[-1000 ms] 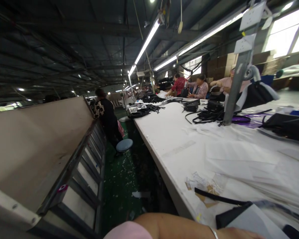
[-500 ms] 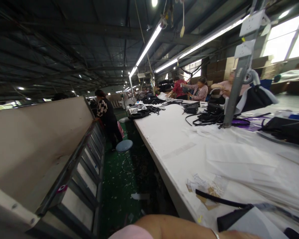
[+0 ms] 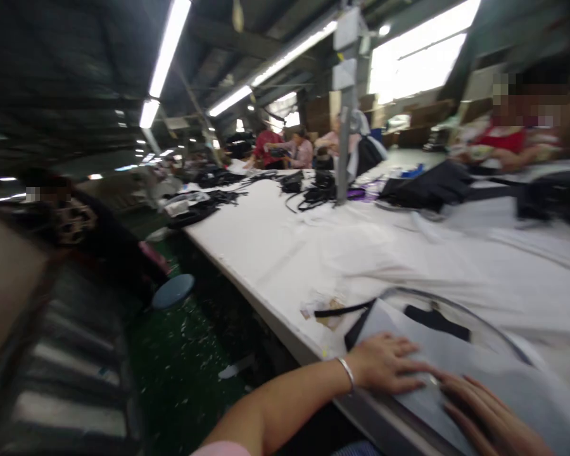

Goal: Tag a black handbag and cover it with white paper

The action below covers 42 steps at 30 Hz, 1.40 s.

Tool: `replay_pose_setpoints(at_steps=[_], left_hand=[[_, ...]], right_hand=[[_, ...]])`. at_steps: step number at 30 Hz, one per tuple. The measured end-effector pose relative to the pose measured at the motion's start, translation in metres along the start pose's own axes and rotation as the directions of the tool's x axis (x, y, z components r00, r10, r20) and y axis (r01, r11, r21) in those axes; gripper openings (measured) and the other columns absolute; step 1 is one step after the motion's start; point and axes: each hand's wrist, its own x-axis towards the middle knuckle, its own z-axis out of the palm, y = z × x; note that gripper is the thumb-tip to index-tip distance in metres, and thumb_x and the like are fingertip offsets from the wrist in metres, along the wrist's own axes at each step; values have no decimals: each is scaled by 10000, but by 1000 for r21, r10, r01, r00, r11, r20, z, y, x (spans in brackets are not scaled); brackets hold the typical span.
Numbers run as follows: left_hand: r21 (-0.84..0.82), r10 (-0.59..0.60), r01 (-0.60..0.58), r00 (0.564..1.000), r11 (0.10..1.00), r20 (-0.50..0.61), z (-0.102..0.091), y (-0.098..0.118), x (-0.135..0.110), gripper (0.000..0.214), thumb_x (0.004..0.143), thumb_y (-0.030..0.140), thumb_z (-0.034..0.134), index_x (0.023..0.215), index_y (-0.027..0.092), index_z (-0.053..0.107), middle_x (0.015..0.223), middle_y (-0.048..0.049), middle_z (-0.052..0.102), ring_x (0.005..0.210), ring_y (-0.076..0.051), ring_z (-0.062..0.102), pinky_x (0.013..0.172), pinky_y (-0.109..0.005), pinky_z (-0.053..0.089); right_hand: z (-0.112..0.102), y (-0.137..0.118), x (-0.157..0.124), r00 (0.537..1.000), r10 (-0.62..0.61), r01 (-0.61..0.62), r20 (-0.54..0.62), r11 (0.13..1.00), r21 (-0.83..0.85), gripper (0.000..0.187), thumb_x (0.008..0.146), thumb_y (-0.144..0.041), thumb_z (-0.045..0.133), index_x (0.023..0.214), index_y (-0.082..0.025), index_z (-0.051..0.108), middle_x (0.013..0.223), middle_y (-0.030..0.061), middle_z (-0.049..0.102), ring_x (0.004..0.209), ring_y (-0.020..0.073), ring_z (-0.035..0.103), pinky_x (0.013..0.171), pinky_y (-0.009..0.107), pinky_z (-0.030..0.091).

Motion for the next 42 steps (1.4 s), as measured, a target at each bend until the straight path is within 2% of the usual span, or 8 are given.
replay_pose_setpoints(at_steps=[4,12,18,23,28,32,38,42], left_hand=[[-215,-28,25,1000,976,-9,-4,-4,-4,444,1008,456,414,1406,283,508,1459,-77,524,1350,-229,486,1140,-436,400],[-290,59,-41,997,956,52,9,-19,5,449,1007,416,432,1414,239,499,1510,-104,452,1397,-284,425,1155,-506,386],[-259,69,-58,997,964,33,10,-23,1,473,1004,409,443,1427,202,481,1502,-120,456,1406,-294,411,1165,-524,376],[-316,134,-127,991,940,0,9,-24,-5,407,1004,338,450,1400,267,510,1453,-43,528,1388,-248,442,1169,-508,381],[-350,80,-66,996,935,26,9,-22,0,369,1006,313,429,1349,274,561,1425,-17,556,1368,-239,467,1155,-512,398],[-349,77,-57,996,935,42,8,-23,1,410,1009,361,426,1395,253,511,1458,-23,523,1392,-237,436,1165,-510,386],[-327,83,-41,990,944,116,2,-24,4,480,999,430,434,1455,282,434,1530,-31,430,1449,-253,342,1202,-531,315],[-302,30,11,991,953,133,2,-23,11,472,995,419,438,1443,272,458,1532,-56,425,1441,-263,356,1194,-526,323]], right_hand=[[-20,-25,-9,987,49,-47,154,999,-13,376,1033,-342,435,1370,-227,559,1355,93,603,1266,273,549,1097,512,446],[-32,-38,11,908,240,-200,343,968,-148,424,1025,-312,498,1436,-208,504,1452,64,516,1401,296,379,1172,582,267],[-30,-32,8,903,261,-214,343,962,-168,468,1039,-344,467,1497,-258,420,1551,44,383,1453,280,277,1197,558,201],[-25,-29,11,894,299,-255,335,952,-171,453,1032,-293,425,1484,-263,445,1549,32,387,1446,266,293,1197,537,207],[-29,-15,21,869,254,-205,425,966,-158,496,1015,-274,426,1510,-248,401,1577,44,329,1451,291,279,1180,560,227],[-36,-4,23,874,175,-147,453,984,-97,489,1045,-324,395,1528,-254,364,1583,38,318,1460,265,262,1191,521,219],[-38,-16,14,871,246,-215,426,969,-120,717,979,-618,487,1550,-219,318,1614,89,224,1490,301,157,1212,533,151],[-35,-17,19,875,271,-218,401,960,-173,664,988,-563,496,1539,-223,345,1603,83,263,1478,303,199,1216,537,133]])
